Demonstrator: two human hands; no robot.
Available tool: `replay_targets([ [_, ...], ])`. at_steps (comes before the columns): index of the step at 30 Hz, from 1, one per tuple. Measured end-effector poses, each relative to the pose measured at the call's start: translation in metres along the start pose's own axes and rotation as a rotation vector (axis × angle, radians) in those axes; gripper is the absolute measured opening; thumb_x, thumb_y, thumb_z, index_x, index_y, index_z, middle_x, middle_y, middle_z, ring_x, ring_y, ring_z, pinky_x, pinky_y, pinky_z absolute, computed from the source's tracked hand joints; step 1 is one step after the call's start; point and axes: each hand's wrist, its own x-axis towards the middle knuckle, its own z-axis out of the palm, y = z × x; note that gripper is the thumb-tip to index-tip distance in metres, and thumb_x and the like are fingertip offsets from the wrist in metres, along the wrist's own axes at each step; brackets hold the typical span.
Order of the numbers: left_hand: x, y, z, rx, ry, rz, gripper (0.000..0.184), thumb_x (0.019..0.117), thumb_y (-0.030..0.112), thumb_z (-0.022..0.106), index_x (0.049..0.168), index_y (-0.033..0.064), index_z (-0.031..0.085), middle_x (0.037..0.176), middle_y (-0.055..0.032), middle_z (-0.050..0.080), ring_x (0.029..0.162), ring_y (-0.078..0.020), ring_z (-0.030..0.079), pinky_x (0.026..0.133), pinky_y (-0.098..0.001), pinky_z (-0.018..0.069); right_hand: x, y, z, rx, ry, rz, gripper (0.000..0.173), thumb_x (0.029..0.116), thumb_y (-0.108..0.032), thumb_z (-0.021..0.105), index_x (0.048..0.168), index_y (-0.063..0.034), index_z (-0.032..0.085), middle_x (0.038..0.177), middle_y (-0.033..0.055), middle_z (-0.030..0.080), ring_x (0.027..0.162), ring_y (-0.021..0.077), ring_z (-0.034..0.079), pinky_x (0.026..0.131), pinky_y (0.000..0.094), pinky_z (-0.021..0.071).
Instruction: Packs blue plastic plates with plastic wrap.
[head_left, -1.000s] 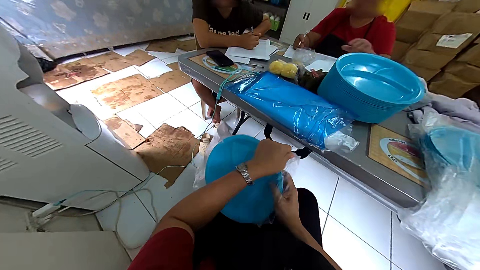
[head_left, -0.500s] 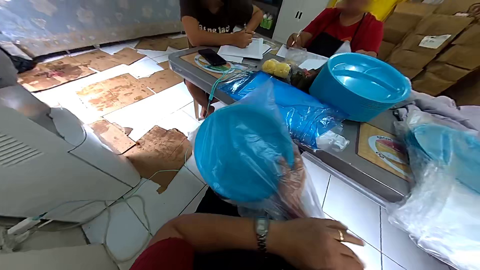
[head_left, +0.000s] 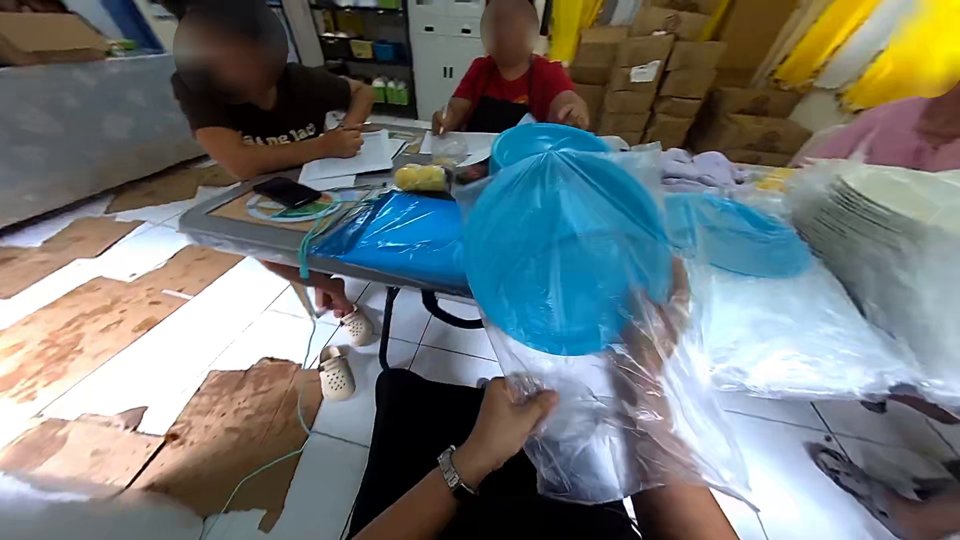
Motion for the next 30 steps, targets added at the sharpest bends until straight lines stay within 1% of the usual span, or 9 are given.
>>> replay_targets([
  [7,0.012,-0.044,-0.016,0.372,-0.386,-0.127,0.011,0.0873,0.013,0.076,0.088,0.0023,0.072,0.075,0.0023,0.070,0.069,-0.0020,0.065,0.072,-0.0242,0.0563,0.015,0.034,-0.038,-0.032,0.185,-0.045,0.055,0.0975,0.000,0.054,0.150,0.0062,0.041,0.148,0.0236,0.050,0.131,0.0204,0.055,0.108,0.0313,0.0462],
  [10,0.011,-0.045,-0.029,0.354,-0.374,-0.052,0.048,0.0747,0.016,0.089,0.114,-0.0028,0.068,0.099,-0.0065,0.075,0.092,-0.0117,0.073,0.087,-0.0324,0.0605,0.013,0.041,-0.051,0.068,0.152,-0.042,0.055,0.0985,-0.003,0.052,0.151,0.0045,0.037,0.149,0.0199,0.048,0.129,0.0140,0.054,0.106,0.0264,0.0470],
  [13,0.021,-0.015,-0.027,0.170,-0.210,0.161,0.103,0.0697,0.040,0.089,0.143,-0.0131,0.039,0.124,-0.0094,0.067,0.114,-0.0121,0.066,0.100,-0.0322,0.0549,0.011,0.039,-0.064,0.126,0.119,-0.079,0.053,0.0984,-0.005,0.052,0.149,0.0044,0.039,0.146,0.0179,0.050,0.126,0.0117,0.056,0.103,0.0250,0.0491],
  [17,0.046,0.039,0.008,-0.171,0.178,0.142,0.035,0.1058,0.019,0.051,0.130,-0.0057,0.048,0.104,-0.0036,0.070,0.095,-0.0071,0.071,0.087,-0.0286,0.0607,-0.001,0.023,-0.070,0.118,0.055,-0.109,0.060,0.0962,-0.007,0.054,0.152,0.0043,0.035,0.148,0.0159,0.048,0.127,0.0074,0.055,0.104,0.0209,0.0475],
  [21,0.079,0.062,0.036,-0.234,0.436,0.225,0.022,0.1093,0.018,0.045,0.116,0.0021,0.060,0.091,-0.0023,0.071,0.083,-0.0084,0.072,0.076,-0.0293,0.0625,-0.032,0.023,-0.084,-0.144,-0.077,-0.058,0.090,0.0906,-0.016,0.068,0.157,0.0118,0.016,0.154,0.0272,0.041,0.135,0.0137,0.050,0.112,0.0243,0.0400],
  [24,0.101,0.076,0.038,-0.293,0.455,0.290,0.025,0.1085,0.025,0.049,0.123,0.0066,0.059,0.101,-0.0019,0.070,0.093,-0.0090,0.070,0.083,-0.0313,0.0610,-0.072,0.075,-0.117,-0.017,-0.538,-0.019,0.078,0.0907,-0.013,0.073,0.153,0.0080,0.030,0.136,0.0133,0.063,0.114,0.0139,0.068,0.095,0.0303,0.0592],
  [27,0.116,0.082,0.025,-0.273,0.434,0.343,0.022,0.1071,0.027,0.052,0.117,0.0100,0.062,0.100,0.0010,0.071,0.092,-0.0079,0.070,0.083,-0.0302,0.0607,-0.077,0.104,-0.198,-0.514,-1.176,0.383,0.044,0.0953,-0.016,0.070,0.136,0.0005,0.063,0.124,0.0186,0.071,0.114,0.0329,0.068,0.103,0.0542,0.0514],
  [28,0.118,0.083,0.021,-0.246,0.418,0.356,0.021,0.1073,0.026,0.052,0.116,0.0106,0.063,0.099,0.0021,0.072,0.092,-0.0069,0.070,0.083,-0.0295,0.0605,-0.069,0.109,-0.225,-0.655,-1.208,0.496,0.040,0.0985,-0.010,0.064,0.137,-0.0012,0.063,0.125,0.0215,0.070,0.115,0.0391,0.067,0.103,0.0602,0.0488],
  [30,0.122,0.081,0.018,-0.187,0.388,0.366,0.017,0.1072,0.022,0.052,0.110,0.0111,0.065,0.095,0.0043,0.072,0.088,-0.0050,0.070,0.081,-0.0276,0.0606,-0.048,0.097,-0.263,-0.736,-0.747,0.468,0.031,0.1012,-0.005,0.052,0.127,0.0085,0.064,0.103,0.0264,0.073,0.092,0.0404,0.072,0.085,0.0604,0.0554],
])
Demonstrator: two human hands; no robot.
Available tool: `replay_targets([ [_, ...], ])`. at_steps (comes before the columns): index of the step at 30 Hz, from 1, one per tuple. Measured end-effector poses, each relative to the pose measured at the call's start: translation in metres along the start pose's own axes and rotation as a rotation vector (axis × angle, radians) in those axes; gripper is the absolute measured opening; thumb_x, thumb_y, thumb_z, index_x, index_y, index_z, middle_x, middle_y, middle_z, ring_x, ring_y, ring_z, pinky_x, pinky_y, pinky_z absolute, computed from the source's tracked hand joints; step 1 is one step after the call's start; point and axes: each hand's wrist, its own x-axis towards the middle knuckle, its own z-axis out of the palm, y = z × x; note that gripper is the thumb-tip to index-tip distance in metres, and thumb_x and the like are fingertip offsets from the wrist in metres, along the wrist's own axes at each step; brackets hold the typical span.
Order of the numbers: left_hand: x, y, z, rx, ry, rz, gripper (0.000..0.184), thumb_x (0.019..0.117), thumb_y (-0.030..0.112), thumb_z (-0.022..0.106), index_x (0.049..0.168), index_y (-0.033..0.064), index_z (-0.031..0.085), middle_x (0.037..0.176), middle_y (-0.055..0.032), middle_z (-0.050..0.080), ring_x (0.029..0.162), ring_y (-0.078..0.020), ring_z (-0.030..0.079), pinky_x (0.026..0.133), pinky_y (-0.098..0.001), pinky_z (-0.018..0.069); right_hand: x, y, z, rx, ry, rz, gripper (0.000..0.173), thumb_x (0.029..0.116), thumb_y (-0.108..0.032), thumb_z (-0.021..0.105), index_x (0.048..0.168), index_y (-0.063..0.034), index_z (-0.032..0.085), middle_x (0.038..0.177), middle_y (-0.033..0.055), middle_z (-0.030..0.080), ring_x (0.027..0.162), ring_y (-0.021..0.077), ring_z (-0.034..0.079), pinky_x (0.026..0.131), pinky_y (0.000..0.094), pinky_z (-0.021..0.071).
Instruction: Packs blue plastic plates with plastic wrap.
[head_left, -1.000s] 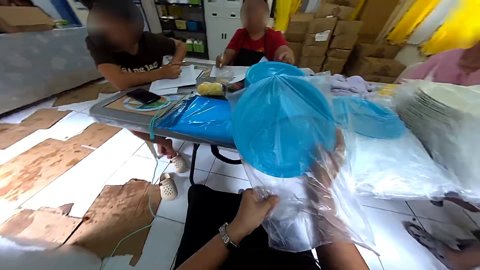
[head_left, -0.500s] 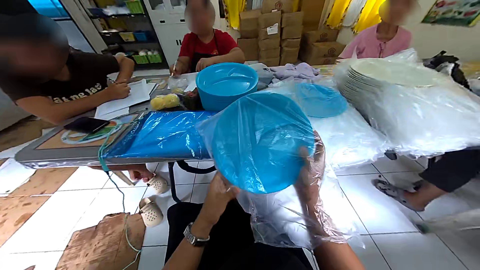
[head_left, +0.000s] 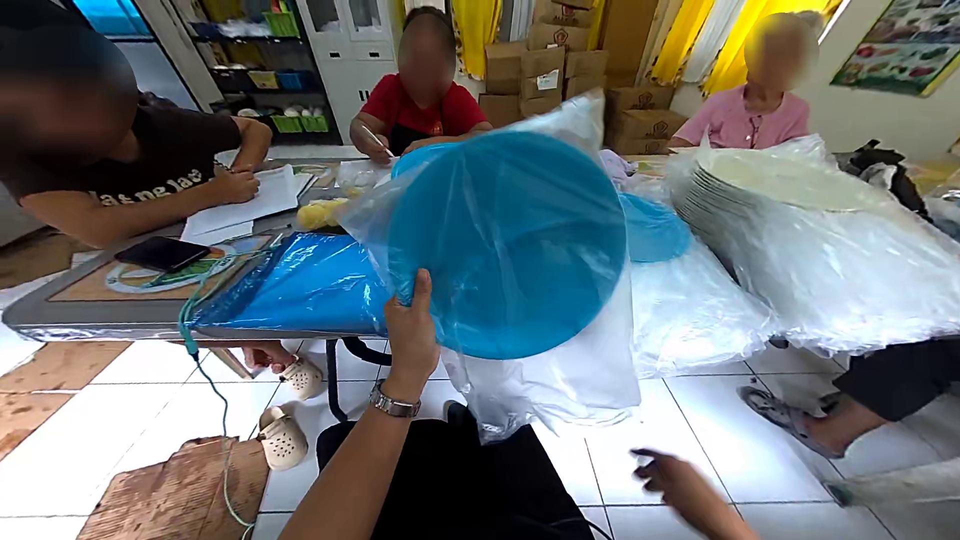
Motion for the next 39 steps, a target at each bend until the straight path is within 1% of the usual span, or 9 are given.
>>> replay_targets([
  [2,-0.004,-0.007,0.002,0.036,-0.075,-0.019,0.014,0.1067,0.017,0.052,0.108,0.0103,0.065,0.091,0.0044,0.072,0.085,-0.0051,0.071,0.079,-0.0274,0.0611,-0.010,-0.034,-0.045,0.175,0.483,-0.130,0.033,0.1056,-0.017,0.047,0.124,0.0066,0.060,0.096,0.0119,0.072,0.080,0.0185,0.071,0.073,0.0392,0.0607],
  [6,-0.017,-0.021,0.023,0.063,-0.268,-0.134,0.015,0.1057,0.014,0.053,0.106,0.0070,0.067,0.087,0.0016,0.073,0.081,-0.0070,0.072,0.077,-0.0281,0.0618,0.001,-0.122,-0.083,0.365,0.647,-0.642,0.068,0.1026,-0.041,0.055,0.150,0.0038,0.035,0.138,0.0027,0.061,0.122,0.0078,0.061,0.104,0.0288,0.0512],
  [9,-0.019,-0.025,0.042,0.012,-0.287,-0.240,0.017,0.1063,0.015,0.053,0.105,0.0045,0.067,0.085,-0.0019,0.073,0.078,-0.0096,0.072,0.074,-0.0287,0.0624,0.030,-0.164,-0.069,0.341,0.746,-0.683,0.052,0.1037,-0.018,0.050,0.146,0.0074,0.036,0.121,0.0045,0.065,0.104,-0.0001,0.066,0.091,0.0210,0.0571],
  [12,-0.018,-0.031,0.060,-0.123,-0.282,-0.422,0.025,0.1053,0.017,0.055,0.125,0.0013,0.057,0.099,-0.0090,0.072,0.088,-0.0155,0.072,0.080,-0.0339,0.0622,0.054,-0.185,-0.082,0.237,0.943,-0.570,0.040,0.1009,-0.010,0.049,0.138,0.0060,0.048,0.110,0.0092,0.064,0.088,-0.0010,0.065,0.079,0.0191,0.0561],
  [15,-0.033,-0.039,0.088,-0.199,-0.416,-0.568,0.040,0.0957,0.001,0.066,0.131,-0.0062,0.049,0.105,-0.0152,0.069,0.093,-0.0201,0.071,0.084,-0.0369,0.0616,0.077,-0.203,-0.118,0.270,0.948,-0.431,0.040,0.1017,-0.009,0.051,0.140,-0.0001,0.047,0.110,0.0127,0.064,0.086,0.0111,0.067,0.076,0.0331,0.0579],
  [20,-0.045,-0.047,0.151,-0.121,-0.872,-0.787,0.020,0.1009,0.000,0.057,0.120,-0.0054,0.060,0.089,-0.0096,0.074,0.062,-0.0129,0.068,0.055,-0.0251,0.0565,0.139,-0.214,-0.199,0.222,0.946,-0.259,0.049,0.0998,-0.006,0.054,0.146,0.0020,0.043,0.135,0.0270,0.056,0.115,0.0332,0.062,0.096,0.0513,0.0518],
  [28,-0.005,-0.078,0.199,-0.076,-0.733,-0.853,0.022,0.1018,0.004,0.059,0.120,-0.0068,0.057,0.089,-0.0135,0.068,0.059,-0.0140,0.065,0.055,-0.0253,0.0565,0.224,-0.195,-0.276,-0.269,0.790,0.036,0.049,0.1074,-0.028,0.051,0.141,0.0078,0.051,0.135,0.0393,0.054,0.130,0.0569,0.049,0.105,0.0727,0.0358],
  [33,-0.007,-0.088,0.192,-0.100,-0.713,-0.857,0.023,0.1017,0.003,0.059,0.122,-0.0077,0.058,0.090,-0.0134,0.069,0.060,-0.0148,0.067,0.056,-0.0268,0.0587,0.252,-0.233,-0.277,-0.445,0.575,-0.215,0.041,0.1075,-0.018,0.049,0.141,0.0040,0.054,0.138,0.0326,0.057,0.128,0.0505,0.054,0.107,0.0676,0.0380],
  [39,-0.031,-0.085,0.183,-0.044,-0.852,-0.755,0.020,0.1032,0.003,0.056,0.120,-0.0081,0.060,0.091,-0.0114,0.071,0.063,-0.0124,0.068,0.061,-0.0280,0.0596,0.295,-0.236,-0.242,-0.577,0.162,-0.104,0.054,0.1084,-0.032,0.051,0.146,0.0075,0.049,0.141,0.0351,0.053,0.136,0.0513,0.047,0.112,0.0688,0.0306],
])
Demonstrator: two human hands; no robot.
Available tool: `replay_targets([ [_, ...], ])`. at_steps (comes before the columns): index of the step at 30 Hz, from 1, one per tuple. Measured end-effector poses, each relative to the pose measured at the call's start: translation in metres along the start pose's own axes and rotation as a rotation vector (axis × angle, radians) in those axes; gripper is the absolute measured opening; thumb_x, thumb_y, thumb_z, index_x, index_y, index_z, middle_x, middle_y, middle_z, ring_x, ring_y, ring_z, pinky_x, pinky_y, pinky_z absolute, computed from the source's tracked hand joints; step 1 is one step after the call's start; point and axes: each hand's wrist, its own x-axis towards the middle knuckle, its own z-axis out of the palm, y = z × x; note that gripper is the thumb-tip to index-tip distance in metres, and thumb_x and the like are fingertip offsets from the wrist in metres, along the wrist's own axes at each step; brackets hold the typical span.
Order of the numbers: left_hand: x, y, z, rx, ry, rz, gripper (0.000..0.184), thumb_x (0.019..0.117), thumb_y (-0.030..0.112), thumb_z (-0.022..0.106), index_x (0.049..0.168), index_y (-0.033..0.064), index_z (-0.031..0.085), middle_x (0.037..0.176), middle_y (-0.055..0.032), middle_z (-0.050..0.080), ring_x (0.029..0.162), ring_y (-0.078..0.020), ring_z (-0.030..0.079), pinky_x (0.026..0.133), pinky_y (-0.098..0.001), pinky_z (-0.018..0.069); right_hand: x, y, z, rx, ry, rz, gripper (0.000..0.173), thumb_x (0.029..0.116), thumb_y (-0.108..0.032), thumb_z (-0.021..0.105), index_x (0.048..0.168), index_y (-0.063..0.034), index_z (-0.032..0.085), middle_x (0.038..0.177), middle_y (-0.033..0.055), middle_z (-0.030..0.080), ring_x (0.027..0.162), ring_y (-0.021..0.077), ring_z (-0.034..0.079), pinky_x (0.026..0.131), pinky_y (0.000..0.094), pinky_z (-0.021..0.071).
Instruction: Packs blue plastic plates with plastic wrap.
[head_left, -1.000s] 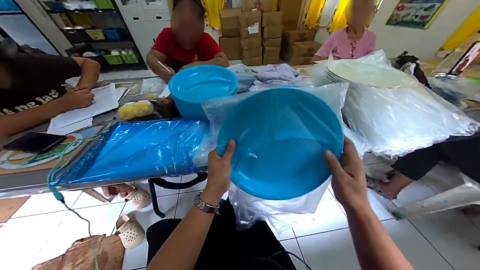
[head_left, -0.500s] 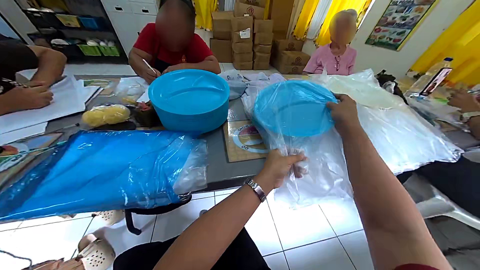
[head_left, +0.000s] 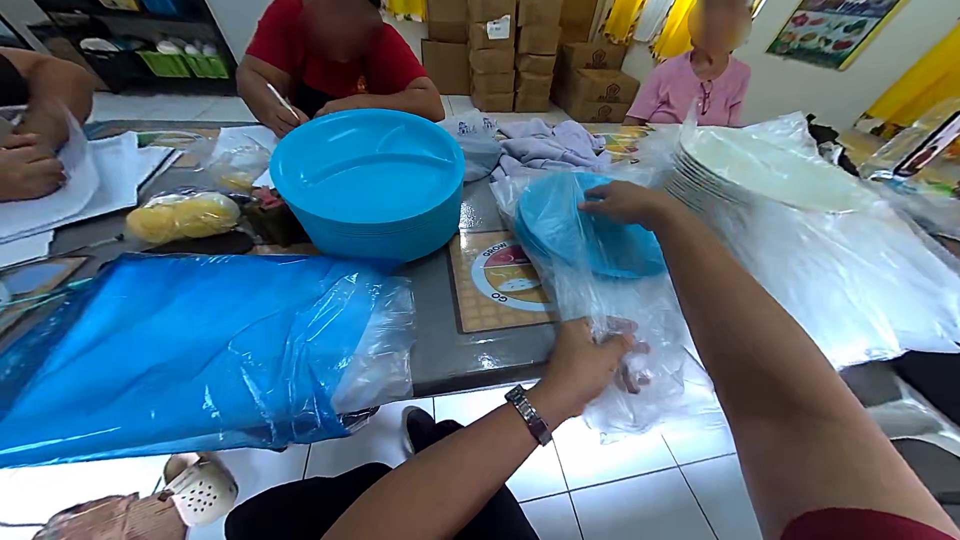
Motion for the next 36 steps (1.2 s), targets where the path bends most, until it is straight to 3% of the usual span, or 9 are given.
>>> replay_targets([
  [13,-0.028,-0.022,0.011,0.112,-0.089,-0.064,0.023,0.1073,0.008,0.049,0.116,-0.0086,0.062,0.097,-0.0133,0.072,0.066,-0.0113,0.070,0.064,-0.0278,0.0617,0.015,0.024,0.036,-0.129,0.021,-0.042,0.069,0.1088,-0.038,0.048,0.161,0.0004,0.023,0.161,0.0282,0.034,0.146,0.0485,0.037,0.115,0.0696,0.0264],
  [17,-0.055,-0.028,0.020,0.414,-0.472,-0.091,0.031,0.1094,0.014,0.045,0.117,-0.0084,0.065,0.098,-0.0157,0.073,0.067,-0.0153,0.069,0.065,-0.0318,0.0583,0.003,0.022,0.052,-0.166,0.137,-0.086,0.064,0.1115,-0.037,0.036,0.162,-0.0011,0.021,0.166,0.0239,0.026,0.154,0.0421,0.024,0.119,0.0697,0.0143],
  [20,-0.077,-0.006,0.023,0.600,-0.769,0.223,0.021,0.1019,0.008,0.059,0.106,-0.0083,0.072,0.086,-0.0167,0.073,0.064,-0.0193,0.068,0.060,-0.0346,0.0563,-0.010,0.017,0.052,-0.174,0.289,-0.133,0.069,0.1077,-0.042,0.046,0.163,-0.0064,0.025,0.166,0.0270,0.022,0.154,0.0471,0.021,0.119,0.0730,0.0109],
  [23,-0.073,0.040,0.022,0.505,-0.423,0.592,0.014,0.0961,0.004,0.064,0.095,-0.0085,0.071,0.077,-0.0099,0.069,0.065,-0.0076,0.063,0.063,-0.0229,0.0534,-0.048,0.007,0.037,-0.078,0.571,-0.184,0.069,0.1055,-0.046,0.047,0.159,-0.0047,0.034,0.163,0.0268,0.031,0.151,0.0496,0.026,0.117,0.0744,0.0150],
  [26,-0.016,0.077,0.007,0.816,-0.033,0.837,0.019,0.1006,0.009,0.060,0.110,-0.0021,0.072,0.096,-0.0106,0.072,0.086,-0.0154,0.068,0.078,-0.0320,0.0572,-0.106,0.003,0.039,-0.020,0.670,-0.094,0.066,0.1069,-0.052,0.038,0.155,-0.0078,0.043,0.159,0.0275,0.037,0.148,0.0535,0.028,0.112,0.0776,0.0203],
  [28,0.030,0.068,-0.008,1.122,0.044,0.846,0.037,0.0995,0.020,0.066,0.133,0.0051,0.066,0.133,-0.0154,0.063,0.125,-0.0315,0.057,0.105,-0.0496,0.0454,-0.134,0.014,0.054,-0.038,0.620,0.005,0.068,0.1054,-0.055,0.039,0.158,-0.0122,0.040,0.163,0.0269,0.030,0.149,0.0560,0.021,0.108,0.0829,0.0163],
  [30,0.063,0.036,-0.023,1.389,0.018,0.663,0.065,0.0957,0.045,0.069,0.152,0.0173,0.050,0.162,-0.0164,0.036,0.151,-0.0425,0.027,0.118,-0.0695,0.0187,-0.152,0.033,0.074,-0.055,0.541,0.112,0.076,0.1011,-0.063,0.045,0.160,-0.0152,0.037,0.166,0.0252,0.023,0.152,0.0561,0.014,0.109,0.0855,0.0091],
  [32,0.077,0.008,-0.034,1.567,0.001,0.538,0.078,0.0944,0.062,0.060,0.160,0.0270,0.036,0.169,-0.0132,0.022,0.156,-0.0431,0.009,0.117,-0.0767,-0.0020,-0.170,0.059,0.098,-0.086,0.495,0.211,0.082,0.0984,-0.069,0.041,0.162,-0.0180,0.032,0.169,0.0194,0.021,0.154,0.0510,0.013,0.111,0.0833,0.0065],
  [36,0.071,0.001,-0.039,1.556,0.059,0.452,0.088,0.0920,0.066,0.060,0.164,0.0293,0.026,0.172,-0.0075,0.012,0.158,-0.0377,-0.001,0.115,-0.0773,-0.0042,-0.226,0.105,0.150,-0.034,0.729,0.321,0.082,0.1002,-0.066,0.035,0.155,-0.0050,0.044,0.161,0.0248,0.036,0.151,0.0476,0.028,0.119,0.0732,0.0131],
])
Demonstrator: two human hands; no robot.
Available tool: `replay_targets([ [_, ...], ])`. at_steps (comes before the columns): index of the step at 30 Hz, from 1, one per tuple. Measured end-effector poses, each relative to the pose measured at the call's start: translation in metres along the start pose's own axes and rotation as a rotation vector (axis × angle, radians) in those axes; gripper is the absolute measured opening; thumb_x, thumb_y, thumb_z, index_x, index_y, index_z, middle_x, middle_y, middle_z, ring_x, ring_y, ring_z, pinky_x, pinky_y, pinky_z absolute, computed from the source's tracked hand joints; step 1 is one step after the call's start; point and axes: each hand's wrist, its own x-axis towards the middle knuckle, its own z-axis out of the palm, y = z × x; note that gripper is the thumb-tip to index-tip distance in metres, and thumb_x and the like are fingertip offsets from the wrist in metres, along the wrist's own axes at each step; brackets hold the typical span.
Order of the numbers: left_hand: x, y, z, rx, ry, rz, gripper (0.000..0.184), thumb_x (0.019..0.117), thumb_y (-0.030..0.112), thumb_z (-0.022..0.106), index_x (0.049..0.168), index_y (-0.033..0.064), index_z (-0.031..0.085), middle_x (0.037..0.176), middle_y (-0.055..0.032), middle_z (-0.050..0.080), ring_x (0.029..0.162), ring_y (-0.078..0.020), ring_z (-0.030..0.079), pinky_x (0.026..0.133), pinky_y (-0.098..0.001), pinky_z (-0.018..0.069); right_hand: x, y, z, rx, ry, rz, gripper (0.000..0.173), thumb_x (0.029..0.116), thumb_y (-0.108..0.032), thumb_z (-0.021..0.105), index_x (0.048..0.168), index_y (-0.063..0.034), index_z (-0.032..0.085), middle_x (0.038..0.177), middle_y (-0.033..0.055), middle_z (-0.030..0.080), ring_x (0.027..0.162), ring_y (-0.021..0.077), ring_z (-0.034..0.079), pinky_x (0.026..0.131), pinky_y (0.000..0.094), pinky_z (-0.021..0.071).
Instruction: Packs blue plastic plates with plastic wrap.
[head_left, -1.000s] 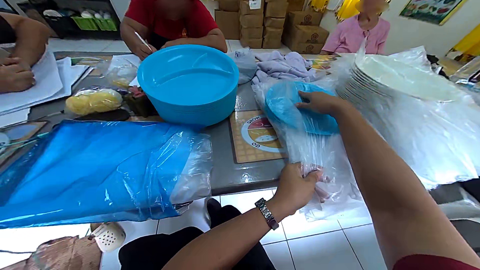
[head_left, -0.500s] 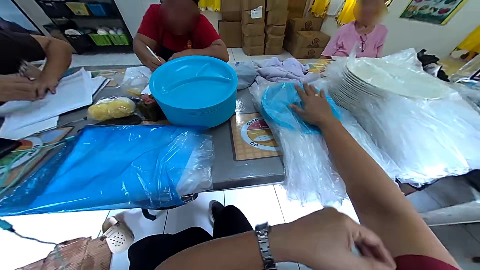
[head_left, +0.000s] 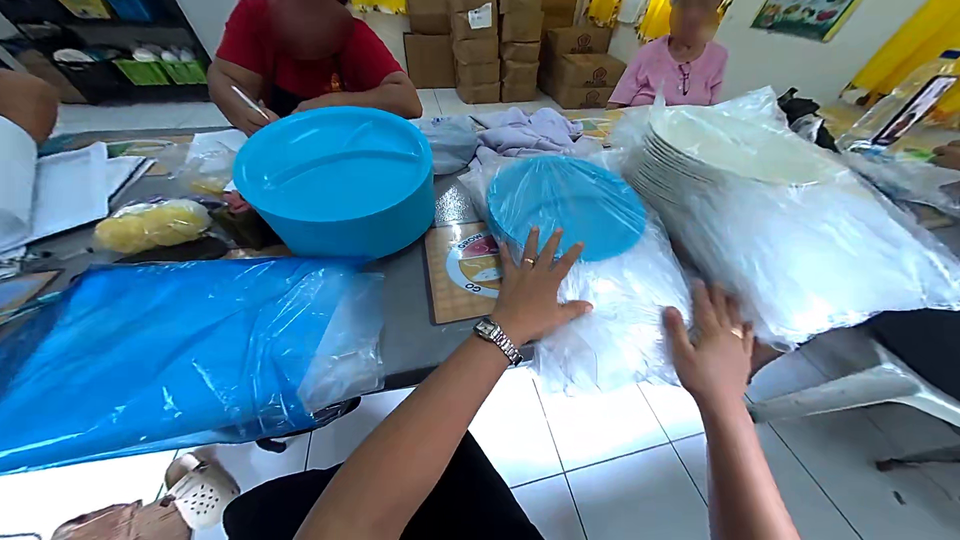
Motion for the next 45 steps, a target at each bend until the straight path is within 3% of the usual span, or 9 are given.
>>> replay_targets([
  [7,-0.058,0.058,0.028,-0.017,-0.124,0.190,0.068,0.0938,0.040,0.068,0.156,0.0251,0.045,0.169,-0.0112,0.024,0.156,-0.0450,0.008,0.114,-0.0805,0.0019,-0.019,-0.027,-0.079,0.336,0.333,-0.026,0.056,0.0988,-0.029,0.060,0.138,0.0106,0.053,0.150,0.0345,0.044,0.142,0.0376,0.043,0.110,0.0439,0.0431],
  [11,-0.130,0.082,0.087,-0.194,-0.358,0.390,0.046,0.0908,0.034,0.075,0.125,0.0039,0.071,0.154,-0.0182,0.049,0.151,-0.0417,0.030,0.121,-0.0710,0.0100,0.049,-0.126,-0.098,0.266,0.121,-0.367,0.062,0.0982,-0.039,0.057,0.144,0.0028,0.051,0.156,0.0285,0.039,0.145,0.0423,0.037,0.116,0.0580,0.0336],
  [14,-0.183,0.044,0.117,-0.482,-0.680,0.201,0.046,0.0973,0.033,0.069,0.130,0.0006,0.068,0.154,-0.0248,0.046,0.147,-0.0478,0.035,0.115,-0.0783,0.0137,0.102,-0.162,-0.045,0.138,-0.136,-0.477,0.073,0.0983,-0.058,0.052,0.152,-0.0088,0.047,0.160,0.0249,0.035,0.146,0.0494,0.034,0.113,0.0715,0.0286],
  [23,-0.403,-0.135,0.113,-0.409,-0.208,-0.777,0.036,0.1034,0.018,0.056,0.134,-0.0007,0.063,0.140,-0.0226,0.059,0.137,-0.0369,0.051,0.119,-0.0500,0.0356,0.133,-0.167,0.027,-0.172,-0.672,-0.225,0.070,0.1058,-0.059,0.038,0.165,-0.0250,0.024,0.171,0.0207,0.009,0.152,0.0555,0.009,0.106,0.0864,0.0087],
  [26,-0.405,-0.137,0.106,-0.487,-0.219,-0.876,0.039,0.1049,0.025,0.056,0.135,0.0022,0.063,0.140,-0.0205,0.060,0.136,-0.0346,0.052,0.117,-0.0491,0.0370,0.097,-0.199,-0.003,-0.109,-0.292,-0.333,0.077,0.0993,-0.033,0.065,0.162,-0.0073,0.029,0.164,0.0358,0.014,0.148,0.0638,0.010,0.106,0.0886,0.0054],
  [29,-0.394,-0.129,0.120,-0.460,-0.405,-0.822,0.045,0.1066,0.031,0.053,0.140,0.0012,0.058,0.144,-0.0217,0.057,0.139,-0.0369,0.048,0.118,-0.0534,0.0341,0.036,-0.243,-0.028,0.232,-0.152,-0.501,0.059,0.1002,-0.024,0.059,0.152,-0.0009,0.042,0.155,0.0281,0.043,0.141,0.0448,0.044,0.111,0.0630,0.0375],
  [33,-0.386,-0.126,0.130,-0.365,-0.622,-0.694,0.043,0.1074,0.029,0.050,0.138,0.0011,0.060,0.141,-0.0227,0.058,0.138,-0.0398,0.048,0.116,-0.0579,0.0334,-0.026,-0.285,0.013,0.663,-0.317,-0.469,0.031,0.1052,-0.020,0.049,0.117,0.0048,0.065,0.091,0.0130,0.070,0.077,0.0162,0.068,0.070,0.0358,0.0587],
  [37,-0.388,-0.127,0.127,-0.380,-0.589,-0.722,0.043,0.1076,0.029,0.050,0.141,0.0033,0.058,0.144,-0.0207,0.057,0.139,-0.0375,0.048,0.117,-0.0565,0.0340,-0.042,-0.306,0.049,0.193,-0.417,-0.420,0.034,0.1070,-0.026,0.048,0.113,-0.0001,0.069,0.095,0.0199,0.072,0.091,0.0372,0.070,0.084,0.0585,0.0514],
  [45,-0.401,-0.116,0.111,-0.310,-0.482,-0.702,0.041,0.1071,0.026,0.051,0.138,-0.0003,0.059,0.140,-0.0226,0.059,0.136,-0.0386,0.051,0.115,-0.0568,0.0355,-0.043,-0.311,0.041,0.131,-0.470,-0.476,0.042,0.1084,-0.034,0.042,0.108,0.0001,0.068,0.100,0.0250,0.070,0.102,0.0439,0.068,0.085,0.0652,0.0469],
])
